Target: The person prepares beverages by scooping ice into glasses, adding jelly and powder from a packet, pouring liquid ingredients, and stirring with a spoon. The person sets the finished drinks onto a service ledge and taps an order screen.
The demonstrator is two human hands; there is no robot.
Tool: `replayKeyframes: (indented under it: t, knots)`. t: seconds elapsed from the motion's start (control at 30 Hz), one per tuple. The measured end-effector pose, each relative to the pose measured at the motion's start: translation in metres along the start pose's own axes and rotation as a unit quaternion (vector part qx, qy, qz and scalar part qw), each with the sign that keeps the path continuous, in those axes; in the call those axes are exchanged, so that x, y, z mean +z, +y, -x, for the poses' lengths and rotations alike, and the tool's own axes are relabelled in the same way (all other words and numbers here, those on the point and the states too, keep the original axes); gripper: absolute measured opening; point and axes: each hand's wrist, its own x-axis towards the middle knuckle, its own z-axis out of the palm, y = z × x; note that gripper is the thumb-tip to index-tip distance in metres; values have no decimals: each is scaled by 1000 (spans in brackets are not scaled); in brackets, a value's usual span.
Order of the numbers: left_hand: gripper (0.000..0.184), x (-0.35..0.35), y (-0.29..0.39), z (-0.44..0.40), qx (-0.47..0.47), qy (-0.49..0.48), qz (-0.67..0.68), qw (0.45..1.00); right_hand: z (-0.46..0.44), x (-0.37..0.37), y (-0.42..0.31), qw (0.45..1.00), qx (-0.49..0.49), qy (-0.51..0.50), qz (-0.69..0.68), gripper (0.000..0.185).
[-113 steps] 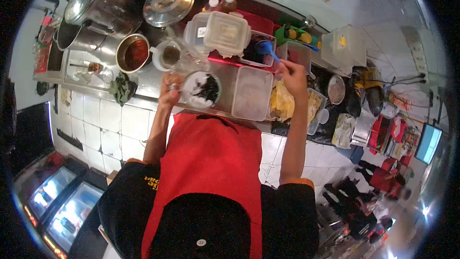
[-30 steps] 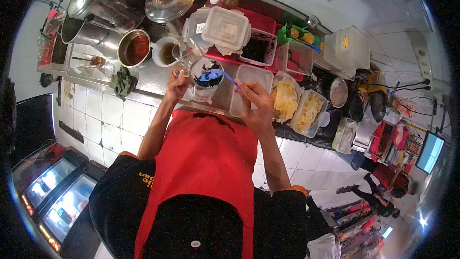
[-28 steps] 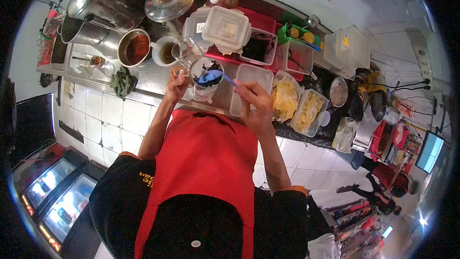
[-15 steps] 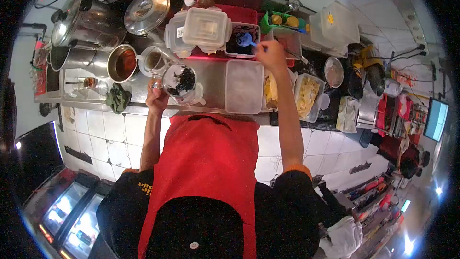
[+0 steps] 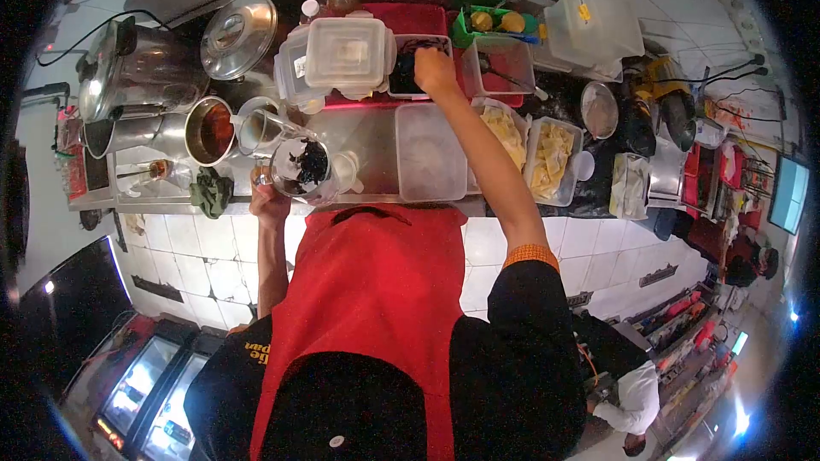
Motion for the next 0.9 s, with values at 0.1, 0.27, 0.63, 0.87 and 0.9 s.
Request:
replayKeyframes:
  t: [0.1, 0.27, 0.63, 0.87, 0.9]
  knots:
    - [43, 7, 0, 0, -8, 23, 2, 1000, -2, 1, 2, 1000, 1, -10, -2, 16]
    - [44, -22, -12, -7, -23, -5, 11, 1000, -3, 5, 2, 999, -32, -9, 34, 16]
    - [42, 3, -2, -4, -25, 24, -2, 999, -23, 45, 18, 980, -157, -53, -113, 15]
    - [48, -18, -7, -3, -38, -5, 9, 999, -40, 64, 12, 990, -136, -36, -31, 18]
    - [49, -19, -7, -2, -36, 1, 5, 999, -43, 70, 12, 987, -153, -27, -34, 18]
